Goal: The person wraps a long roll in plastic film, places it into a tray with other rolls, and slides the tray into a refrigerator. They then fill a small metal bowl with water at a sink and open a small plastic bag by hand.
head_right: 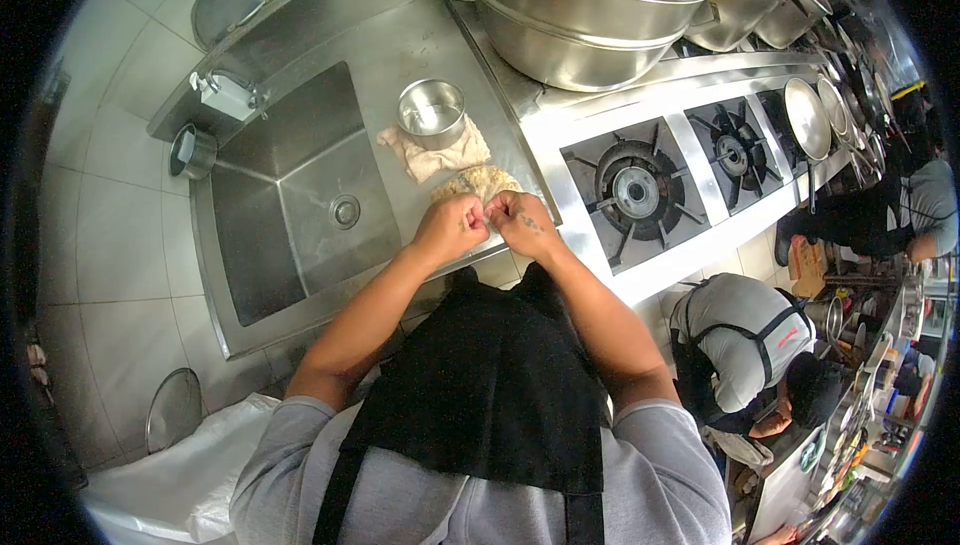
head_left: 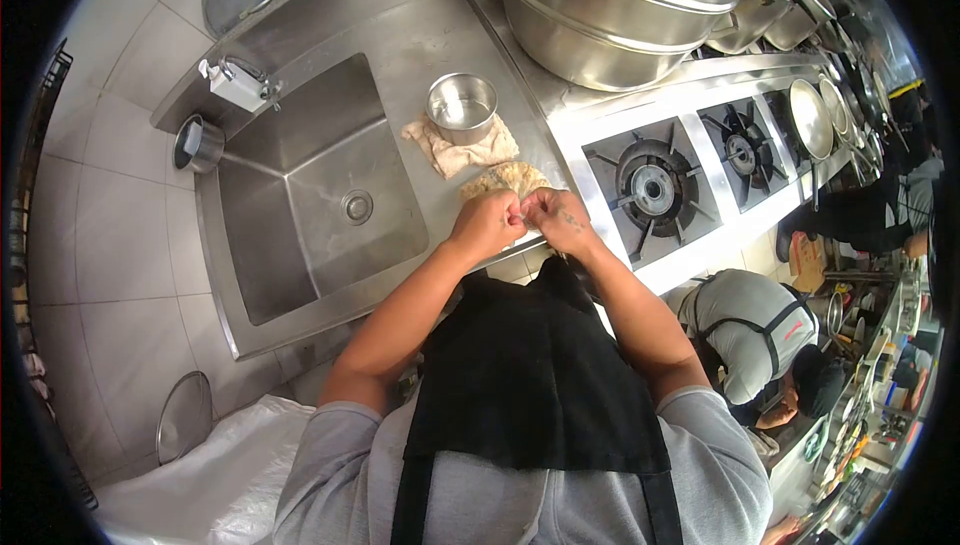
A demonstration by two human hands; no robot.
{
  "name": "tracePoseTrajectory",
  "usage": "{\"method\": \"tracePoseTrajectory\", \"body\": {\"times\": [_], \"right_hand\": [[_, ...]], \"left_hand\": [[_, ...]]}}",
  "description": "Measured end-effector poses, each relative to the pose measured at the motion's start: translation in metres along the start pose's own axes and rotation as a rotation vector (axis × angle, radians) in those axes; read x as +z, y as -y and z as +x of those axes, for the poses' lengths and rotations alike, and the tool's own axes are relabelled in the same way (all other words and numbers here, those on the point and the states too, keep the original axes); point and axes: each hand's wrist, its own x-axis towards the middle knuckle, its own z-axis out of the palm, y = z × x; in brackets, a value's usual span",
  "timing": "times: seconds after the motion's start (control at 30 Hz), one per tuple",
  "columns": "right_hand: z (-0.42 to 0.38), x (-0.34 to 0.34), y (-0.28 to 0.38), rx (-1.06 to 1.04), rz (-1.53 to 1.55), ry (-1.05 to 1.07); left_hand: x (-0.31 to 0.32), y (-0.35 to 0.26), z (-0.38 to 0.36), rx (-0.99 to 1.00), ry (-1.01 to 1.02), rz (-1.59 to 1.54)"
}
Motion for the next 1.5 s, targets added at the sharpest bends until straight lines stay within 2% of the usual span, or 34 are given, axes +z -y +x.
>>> {"method": "tracePoseTrajectory", "body": {"times": [0.1, 0.17, 0.37, 0.5, 0.57, 0.6, 0.67, 0.8, 0.87, 0.9, 0.97, 1.17, 1.3, 1.37, 1.5], "right_hand": [[0.001, 0.004, -0.006, 0.032, 0.007, -0.044], [0.006, 0.009, -0.019, 0.065, 0.105, -0.057], [0.007, 0.007, -0.017, 0.090, 0.098, -0.065], [0.010, 0.010, -0.024, 0.055, 0.174, -0.073], [0.011, 0.012, -0.024, 0.101, 0.394, -0.117], [0.012, 0.011, -0.023, 0.100, 0.393, -0.116], [0.013, 0.009, -0.021, 0.282, 0.657, -0.081], [0.015, 0.005, -0.024, 0.307, 0.668, -0.155], [0.014, 0.004, -0.026, 0.166, 0.431, -0.051], [0.015, 0.004, -0.027, 0.167, 0.433, -0.052], [0.017, 0.004, -0.024, 0.109, 0.297, -0.016], [0.017, 0.001, -0.025, 0.125, 0.460, 0.016], [0.016, 0.000, -0.022, 0.141, 0.443, -0.001], [0.016, 0.001, -0.020, 0.169, 0.453, -0.002], [0.022, 0.004, -0.029, 0.156, 0.407, -0.010]], "left_hand": [[0.000, 0.007, 0.003, 0.039, 0.000, -0.044], [-0.001, 0.012, 0.005, -0.060, 0.079, -0.138], [-0.008, 0.012, 0.006, -0.108, 0.157, -0.088], [-0.009, 0.007, 0.007, -0.019, 0.097, -0.033], [-0.012, 0.000, 0.008, 0.046, 0.015, 0.049], [-0.013, -0.002, 0.009, 0.046, 0.013, 0.048], [-0.015, -0.004, 0.012, 0.084, -0.028, 0.105], [-0.024, -0.009, 0.012, 0.034, -0.045, 0.082], [-0.029, -0.018, 0.011, 0.131, -0.131, -0.074], [-0.029, -0.016, 0.011, 0.130, -0.129, -0.074], [-0.031, -0.010, 0.013, 0.161, 0.045, 0.025], [-0.023, -0.007, 0.009, 0.301, -0.026, 0.214], [-0.020, -0.010, 0.008, 0.288, -0.058, 0.164], [-0.021, -0.012, 0.009, 0.220, -0.009, 0.147], [-0.019, -0.011, 0.013, 0.172, -0.002, 0.210]]}}
